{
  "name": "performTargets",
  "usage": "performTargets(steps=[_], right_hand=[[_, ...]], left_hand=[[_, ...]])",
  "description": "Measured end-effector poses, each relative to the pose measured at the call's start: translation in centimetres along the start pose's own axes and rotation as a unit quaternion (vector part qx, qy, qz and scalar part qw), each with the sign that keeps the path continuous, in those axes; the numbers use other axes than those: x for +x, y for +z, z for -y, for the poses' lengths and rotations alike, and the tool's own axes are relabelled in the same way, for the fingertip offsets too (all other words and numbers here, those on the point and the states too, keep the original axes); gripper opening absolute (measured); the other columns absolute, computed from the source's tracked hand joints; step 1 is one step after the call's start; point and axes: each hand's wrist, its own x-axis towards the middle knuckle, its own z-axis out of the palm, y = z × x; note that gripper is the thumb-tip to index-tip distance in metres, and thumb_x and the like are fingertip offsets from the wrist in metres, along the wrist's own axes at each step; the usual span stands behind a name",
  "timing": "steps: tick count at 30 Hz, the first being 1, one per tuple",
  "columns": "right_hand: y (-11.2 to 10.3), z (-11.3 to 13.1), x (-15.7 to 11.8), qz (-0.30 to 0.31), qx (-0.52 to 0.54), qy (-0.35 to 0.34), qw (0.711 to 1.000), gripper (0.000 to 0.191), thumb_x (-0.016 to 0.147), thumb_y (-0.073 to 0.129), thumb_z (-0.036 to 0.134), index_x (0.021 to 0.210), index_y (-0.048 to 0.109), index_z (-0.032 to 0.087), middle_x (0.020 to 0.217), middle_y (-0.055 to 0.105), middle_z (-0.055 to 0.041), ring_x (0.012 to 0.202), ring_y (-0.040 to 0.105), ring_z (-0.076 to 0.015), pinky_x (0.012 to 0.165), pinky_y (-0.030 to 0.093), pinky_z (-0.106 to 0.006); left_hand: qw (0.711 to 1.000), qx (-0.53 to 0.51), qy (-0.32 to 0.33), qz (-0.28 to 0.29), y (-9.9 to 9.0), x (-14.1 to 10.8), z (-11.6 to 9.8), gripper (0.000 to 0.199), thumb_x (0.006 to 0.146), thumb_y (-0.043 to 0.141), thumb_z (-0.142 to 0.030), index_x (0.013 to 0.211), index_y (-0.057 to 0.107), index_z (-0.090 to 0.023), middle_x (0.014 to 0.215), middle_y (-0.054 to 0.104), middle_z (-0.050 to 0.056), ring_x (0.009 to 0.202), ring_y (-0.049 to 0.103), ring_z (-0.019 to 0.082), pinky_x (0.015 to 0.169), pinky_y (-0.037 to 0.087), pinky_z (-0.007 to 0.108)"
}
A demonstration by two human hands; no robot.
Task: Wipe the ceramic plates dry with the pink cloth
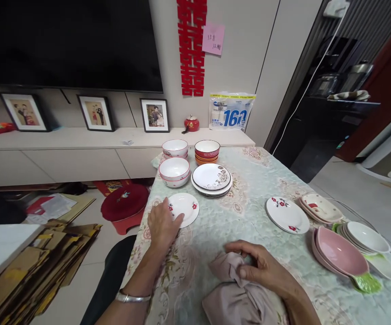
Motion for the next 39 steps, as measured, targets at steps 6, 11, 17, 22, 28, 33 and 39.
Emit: performTargets(steps=[6,11,17,22,28,33,39], right_hand=[[1.5,0.9,0.6,0.023,-0.161,-0.048,0.985,0.042,0.077,0.069,0.024,0.119,0.067,0.03,0.113,0.065,-0.0047,0.108,0.057,-0.0248,0.095,0.041,-0.034],[1.7,0.3,0.7,-0.029,-0.116,-0.035,0.992,0.017,0.084,0.063,0.031,0.094,0.073,0.022,0.089,0.065,-0.0029,0.083,0.06,-0.0199,0.075,0.046,-0.027],[0.7,-1.2,0.2,-0.19,-0.011,-0.05,0.98,0.033,0.076,0.072,0.039,0.102,0.07,0.019,0.085,0.065,-0.0024,0.071,0.058,-0.0168,0.063,0.045,-0.026],[0.3,-2.4,0.8,-0.313,-0.041,-0.105,0.943,0.034,0.08,0.065,0.029,0.113,0.067,0.023,0.096,0.068,-0.0032,0.079,0.061,-0.0179,0.073,0.048,-0.029],[1.4,-2.5,1.6,-0.37,-0.312,-0.15,0.862,0.033,0.086,0.047,0.017,0.111,0.067,0.023,0.096,0.061,-0.0056,0.091,0.06,-0.0203,0.081,0.048,-0.034],[3.6,-1.4,1.9,-0.288,-0.433,-0.118,0.846,0.042,0.088,0.052,0.025,0.129,0.054,0.019,0.108,0.055,-0.0104,0.097,0.059,-0.0239,0.085,0.052,-0.038],[4.4,-1.1,2.3,-0.248,-0.45,-0.127,0.849,0.039,0.097,0.041,0.024,0.133,0.051,0.018,0.106,0.057,-0.0115,0.099,0.06,-0.0234,0.085,0.053,-0.038]], left_hand=[[0.999,-0.032,-0.029,-0.01,-0.8,-0.3,-0.6,0.073,0.078,0.063,-0.029,0.141,0.036,-0.006,0.126,0.05,0.024,0.119,0.043,0.039,0.099,0.032,0.05],[0.969,-0.245,-0.037,-0.017,-0.3,-0.2,-0.6,0.058,0.076,0.058,-0.016,0.132,0.046,-0.009,0.126,0.052,0.02,0.121,0.047,0.033,0.101,0.035,0.043],[0.927,-0.367,-0.038,0.068,1.2,-1.0,-1.0,0.021,0.077,0.055,-0.024,0.094,0.064,-0.017,0.091,0.066,0.007,0.085,0.061,0.022,0.079,0.047,0.034],[0.842,-0.493,-0.024,0.219,2.1,-4.0,-2.5,0.026,0.078,0.054,-0.033,0.099,0.063,-0.019,0.074,0.065,0.001,0.065,0.059,0.017,0.057,0.044,0.026],[0.718,-0.606,-0.111,0.325,2.1,-6.7,-4.8,0.029,0.07,0.06,-0.026,0.097,0.06,-0.016,0.072,0.064,0.001,0.065,0.06,0.018,0.058,0.045,0.028],[0.625,-0.671,-0.132,0.375,1.8,-6.9,-5.3,0.056,0.051,0.054,-0.004,0.106,0.06,-0.013,0.078,0.069,0.003,0.073,0.063,0.02,0.068,0.047,0.031],[0.574,-0.701,-0.143,0.397,1.9,-7.0,-5.3,0.07,0.045,0.049,0.003,0.111,0.06,-0.014,0.083,0.07,0.004,0.081,0.063,0.021,0.07,0.046,0.03]])
